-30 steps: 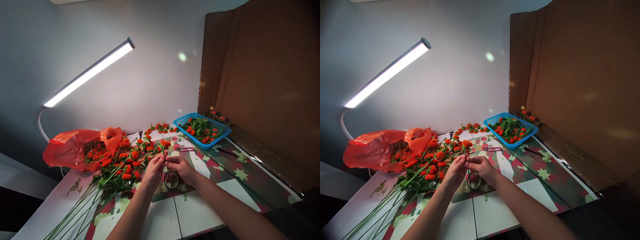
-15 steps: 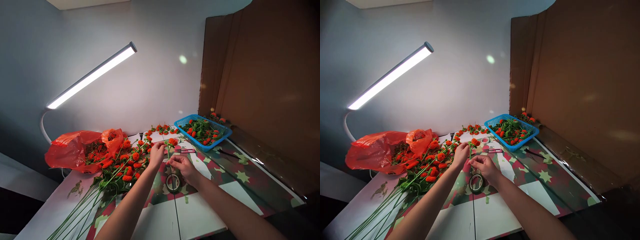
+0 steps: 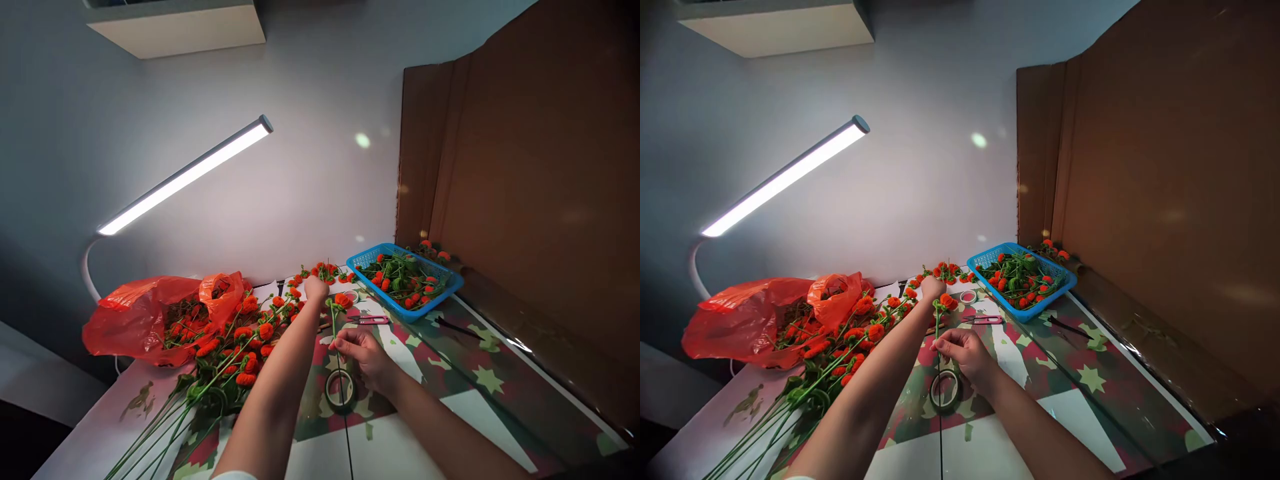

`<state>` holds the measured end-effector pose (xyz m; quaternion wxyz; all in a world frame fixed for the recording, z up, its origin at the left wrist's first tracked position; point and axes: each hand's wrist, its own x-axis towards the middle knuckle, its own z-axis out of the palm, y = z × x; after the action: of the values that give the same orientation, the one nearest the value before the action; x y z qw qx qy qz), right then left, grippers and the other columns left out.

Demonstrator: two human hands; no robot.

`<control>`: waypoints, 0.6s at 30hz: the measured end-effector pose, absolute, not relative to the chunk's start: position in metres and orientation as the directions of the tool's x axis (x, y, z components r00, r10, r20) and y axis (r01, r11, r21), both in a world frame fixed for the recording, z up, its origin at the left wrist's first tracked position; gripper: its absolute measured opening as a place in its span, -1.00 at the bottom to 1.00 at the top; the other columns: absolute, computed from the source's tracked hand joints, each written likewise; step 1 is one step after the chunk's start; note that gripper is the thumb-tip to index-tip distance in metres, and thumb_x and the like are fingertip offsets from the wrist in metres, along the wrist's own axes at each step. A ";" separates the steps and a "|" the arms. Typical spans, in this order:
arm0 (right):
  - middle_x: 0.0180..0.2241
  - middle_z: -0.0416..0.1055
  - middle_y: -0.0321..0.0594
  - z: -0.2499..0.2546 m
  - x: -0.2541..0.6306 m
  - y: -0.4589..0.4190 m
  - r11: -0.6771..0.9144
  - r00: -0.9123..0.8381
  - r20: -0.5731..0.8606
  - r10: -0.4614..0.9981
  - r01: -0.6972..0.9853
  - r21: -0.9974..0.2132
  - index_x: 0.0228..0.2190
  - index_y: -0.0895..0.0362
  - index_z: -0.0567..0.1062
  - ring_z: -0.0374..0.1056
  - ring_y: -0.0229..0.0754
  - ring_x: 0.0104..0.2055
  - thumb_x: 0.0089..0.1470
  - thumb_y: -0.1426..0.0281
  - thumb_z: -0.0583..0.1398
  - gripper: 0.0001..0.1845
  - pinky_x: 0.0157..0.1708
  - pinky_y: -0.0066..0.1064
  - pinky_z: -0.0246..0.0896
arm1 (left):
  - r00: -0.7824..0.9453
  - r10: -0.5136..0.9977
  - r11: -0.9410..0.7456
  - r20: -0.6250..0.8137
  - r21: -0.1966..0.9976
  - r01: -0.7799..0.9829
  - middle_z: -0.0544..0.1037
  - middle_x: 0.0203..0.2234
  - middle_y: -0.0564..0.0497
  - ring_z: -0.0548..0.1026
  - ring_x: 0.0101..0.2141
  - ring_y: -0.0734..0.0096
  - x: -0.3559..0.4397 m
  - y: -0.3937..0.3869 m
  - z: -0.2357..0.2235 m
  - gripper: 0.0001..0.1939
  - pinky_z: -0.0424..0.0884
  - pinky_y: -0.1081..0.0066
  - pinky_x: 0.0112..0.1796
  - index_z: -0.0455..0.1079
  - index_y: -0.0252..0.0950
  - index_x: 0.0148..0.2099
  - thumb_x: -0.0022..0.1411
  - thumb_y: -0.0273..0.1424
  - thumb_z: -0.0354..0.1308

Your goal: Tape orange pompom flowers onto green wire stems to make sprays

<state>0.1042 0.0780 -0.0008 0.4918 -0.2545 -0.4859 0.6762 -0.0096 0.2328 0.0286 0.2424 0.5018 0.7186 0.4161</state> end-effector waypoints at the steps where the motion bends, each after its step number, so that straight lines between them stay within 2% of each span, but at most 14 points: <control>1: -0.67 0.21 -0.36 0.000 0.104 0.078 -0.050 -0.387 0.130 0.913 -0.422 -0.905 -0.58 0.18 0.51 0.04 -0.37 -0.58 -0.17 0.12 0.30 -0.65 -0.57 -0.49 -0.10 | -0.371 0.928 0.143 0.048 0.871 0.469 0.39 -0.06 -0.12 0.42 -0.13 0.25 -0.010 0.232 0.029 -0.65 0.40 0.19 -0.17 0.29 -0.32 0.03 0.21 -0.32 0.09; 4: -0.68 0.20 -0.37 0.002 0.104 0.078 -0.058 -0.390 0.130 0.912 -0.436 -0.898 -0.59 0.18 0.51 0.04 -0.37 -0.60 -0.20 0.11 0.31 -0.65 -0.57 -0.48 -0.09 | -0.327 0.945 0.091 0.015 0.948 0.305 0.43 -0.12 -0.09 0.45 -0.20 0.31 -0.009 0.225 0.032 -0.69 0.42 0.22 -0.22 0.32 -0.34 -0.02 0.23 -0.30 0.06; 6: -0.68 0.22 -0.36 0.002 0.105 0.079 -0.057 -0.382 0.130 0.915 -0.441 -0.896 -0.60 0.18 0.51 0.05 -0.37 -0.59 -0.22 0.12 0.32 -0.65 -0.56 -0.48 -0.07 | -0.316 0.948 0.026 0.034 0.983 0.184 0.48 -0.23 -0.08 0.47 -0.30 0.39 -0.010 0.215 0.036 -0.68 0.42 0.34 -0.29 0.37 -0.38 -0.10 0.19 -0.25 0.09; 8: -0.67 0.24 -0.35 0.003 0.107 0.080 -0.064 -0.366 0.120 0.923 -0.451 -0.890 -0.60 0.17 0.51 0.07 -0.37 -0.59 -0.23 0.13 0.33 -0.66 -0.55 -0.48 -0.06 | -0.303 0.951 -0.041 0.062 0.996 0.075 0.51 -0.37 -0.05 0.46 -0.41 0.49 -0.015 0.197 0.038 -0.64 0.38 0.45 -0.35 0.42 -0.39 -0.20 0.08 -0.18 0.17; 10: -0.66 0.25 -0.34 0.003 0.109 0.081 -0.075 -0.344 0.101 0.934 -0.464 -0.883 -0.59 0.17 0.51 0.08 -0.36 -0.59 -0.23 0.14 0.33 -0.67 -0.54 -0.48 -0.04 | -0.272 0.959 -0.087 0.082 0.996 -0.004 0.50 -0.47 -0.01 0.43 -0.48 0.54 -0.022 0.168 0.037 -0.61 0.35 0.49 -0.40 0.45 -0.38 -0.27 -0.05 -0.15 0.25; 14: -0.62 0.29 -0.33 0.005 0.112 0.082 -0.060 -0.307 0.091 0.947 -0.447 -0.893 -0.57 0.17 0.52 0.10 -0.35 -0.57 -0.24 0.16 0.33 -0.69 -0.53 -0.47 -0.02 | -0.221 0.971 -0.105 0.091 0.993 -0.055 0.48 -0.56 0.03 0.37 -0.55 0.56 -0.037 0.093 0.026 -0.66 0.31 0.51 -0.47 0.48 -0.37 -0.37 -0.17 -0.23 0.34; 16: -0.63 0.27 -0.33 0.007 0.113 0.082 -0.021 -0.298 0.112 0.948 -0.409 -0.912 -0.59 0.17 0.52 0.09 -0.35 -0.56 -0.23 0.16 0.33 -0.70 -0.52 -0.46 -0.01 | -0.200 0.977 -0.091 0.077 0.994 -0.062 0.46 -0.62 0.06 0.35 -0.58 0.55 -0.038 0.060 0.019 -0.69 0.30 0.50 -0.49 0.50 -0.36 -0.34 -0.14 -0.26 0.34; 18: -0.64 0.27 -0.34 0.008 0.113 0.081 0.011 -0.288 0.124 0.950 -0.367 -0.930 -0.59 0.18 0.53 0.09 -0.35 -0.56 -0.23 0.16 0.32 -0.69 -0.50 -0.45 -0.01 | -0.212 0.976 -0.078 0.054 0.991 -0.106 0.51 -0.53 0.02 0.38 -0.54 0.53 -0.034 0.037 0.013 -0.66 0.32 0.50 -0.47 0.51 -0.35 -0.28 -0.15 -0.30 0.35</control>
<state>0.1125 0.0814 0.0079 0.5168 -0.2986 -0.4882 0.6367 -0.0335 0.0366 0.0129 0.4555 0.4316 0.5037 0.5937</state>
